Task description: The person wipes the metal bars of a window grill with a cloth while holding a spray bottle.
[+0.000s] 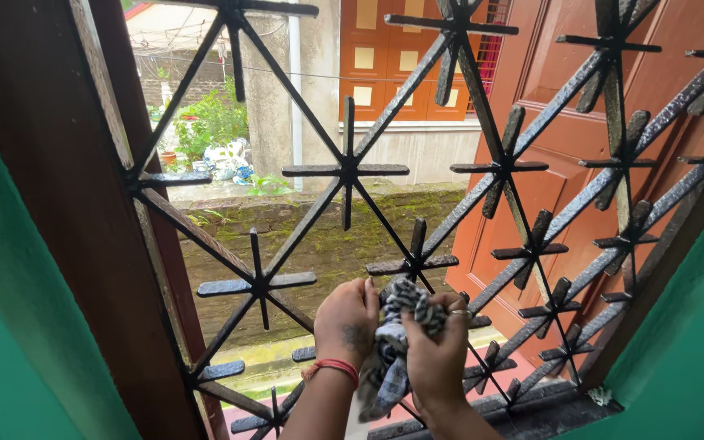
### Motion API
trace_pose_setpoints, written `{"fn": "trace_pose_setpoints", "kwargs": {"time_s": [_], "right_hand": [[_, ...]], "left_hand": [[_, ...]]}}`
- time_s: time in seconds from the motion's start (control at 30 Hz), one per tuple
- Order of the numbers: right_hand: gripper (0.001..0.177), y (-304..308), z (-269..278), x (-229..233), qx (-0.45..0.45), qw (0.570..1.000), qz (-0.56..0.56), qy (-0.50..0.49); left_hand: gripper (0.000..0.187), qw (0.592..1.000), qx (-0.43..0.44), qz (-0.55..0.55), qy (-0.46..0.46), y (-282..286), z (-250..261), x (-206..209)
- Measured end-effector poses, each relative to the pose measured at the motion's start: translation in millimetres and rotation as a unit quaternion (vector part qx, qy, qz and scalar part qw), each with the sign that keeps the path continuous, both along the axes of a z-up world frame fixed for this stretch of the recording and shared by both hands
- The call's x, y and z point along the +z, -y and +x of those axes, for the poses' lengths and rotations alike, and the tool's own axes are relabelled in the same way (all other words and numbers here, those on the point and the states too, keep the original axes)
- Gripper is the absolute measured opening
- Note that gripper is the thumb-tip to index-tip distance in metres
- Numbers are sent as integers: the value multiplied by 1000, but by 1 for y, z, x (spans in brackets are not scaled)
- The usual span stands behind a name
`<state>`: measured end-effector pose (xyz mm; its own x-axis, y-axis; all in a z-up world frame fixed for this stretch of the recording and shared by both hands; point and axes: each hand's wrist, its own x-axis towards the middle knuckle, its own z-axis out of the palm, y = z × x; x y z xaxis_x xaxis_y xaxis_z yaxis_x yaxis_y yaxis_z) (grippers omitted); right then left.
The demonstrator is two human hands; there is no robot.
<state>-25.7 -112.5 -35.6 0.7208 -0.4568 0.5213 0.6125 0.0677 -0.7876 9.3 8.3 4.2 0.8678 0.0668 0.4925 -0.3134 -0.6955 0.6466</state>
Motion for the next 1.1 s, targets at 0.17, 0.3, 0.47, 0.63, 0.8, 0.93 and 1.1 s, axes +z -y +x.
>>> {"fn": "trace_pose_setpoints", "kwargs": {"time_s": [0.17,0.3,0.47,0.63,0.8,0.93,1.1], "right_hand": [[27,20,3,16,-83,994,-7,68],[30,66,-12,25,-54,981,60,177],[43,76,-12,0,-78,980,-171,72],[53,49,-16,7,237,934,-112,-244],[43,35,-26,38,-56,938,-342,30],[34,29,-26,41,-179,866,-462,62],[33,28,-26,22,-138,813,-540,-166]], "left_hand": [[40,1000,8,3,-29,0,-1,5],[41,999,9,-2,-53,-1,-5,9],[40,999,15,-3,-37,1,-4,5],[41,999,9,5,-36,0,-1,3],[40,999,13,-9,-37,1,-5,3],[40,999,8,-6,-31,0,-6,4],[43,999,8,7,-33,-1,-10,6]]}}
